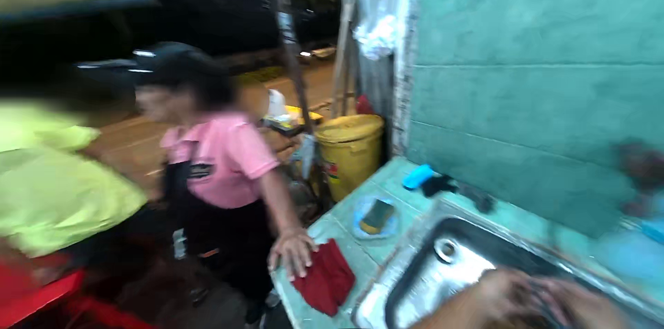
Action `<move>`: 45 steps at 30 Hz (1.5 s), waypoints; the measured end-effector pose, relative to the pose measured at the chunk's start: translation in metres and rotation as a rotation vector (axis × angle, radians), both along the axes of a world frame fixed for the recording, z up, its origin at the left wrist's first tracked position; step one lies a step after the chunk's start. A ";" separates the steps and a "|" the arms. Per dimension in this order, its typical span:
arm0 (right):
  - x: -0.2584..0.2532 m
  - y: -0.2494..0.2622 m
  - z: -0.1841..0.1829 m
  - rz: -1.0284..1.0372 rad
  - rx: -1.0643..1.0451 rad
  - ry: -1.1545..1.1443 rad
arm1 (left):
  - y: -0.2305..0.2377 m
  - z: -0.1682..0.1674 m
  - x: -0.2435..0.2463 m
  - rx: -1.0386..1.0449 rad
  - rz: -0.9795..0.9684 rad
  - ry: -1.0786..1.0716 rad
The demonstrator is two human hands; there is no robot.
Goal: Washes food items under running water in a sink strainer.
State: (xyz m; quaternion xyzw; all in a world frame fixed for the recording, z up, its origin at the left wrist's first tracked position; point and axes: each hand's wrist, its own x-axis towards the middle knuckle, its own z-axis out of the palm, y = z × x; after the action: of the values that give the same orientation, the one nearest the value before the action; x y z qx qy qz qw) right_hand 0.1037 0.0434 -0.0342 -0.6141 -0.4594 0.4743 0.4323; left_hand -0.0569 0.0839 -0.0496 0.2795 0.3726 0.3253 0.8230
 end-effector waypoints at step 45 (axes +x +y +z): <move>-0.030 -0.035 -0.054 0.335 -0.384 -0.848 | 0.028 0.064 0.087 0.250 -0.279 -0.087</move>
State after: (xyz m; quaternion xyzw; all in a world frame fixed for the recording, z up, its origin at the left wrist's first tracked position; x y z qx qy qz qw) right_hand 0.0735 0.0083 -0.0883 -0.7394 -0.5915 0.3217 0.0043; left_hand 0.0304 0.1116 0.0141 0.4142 0.2510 0.2634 0.8343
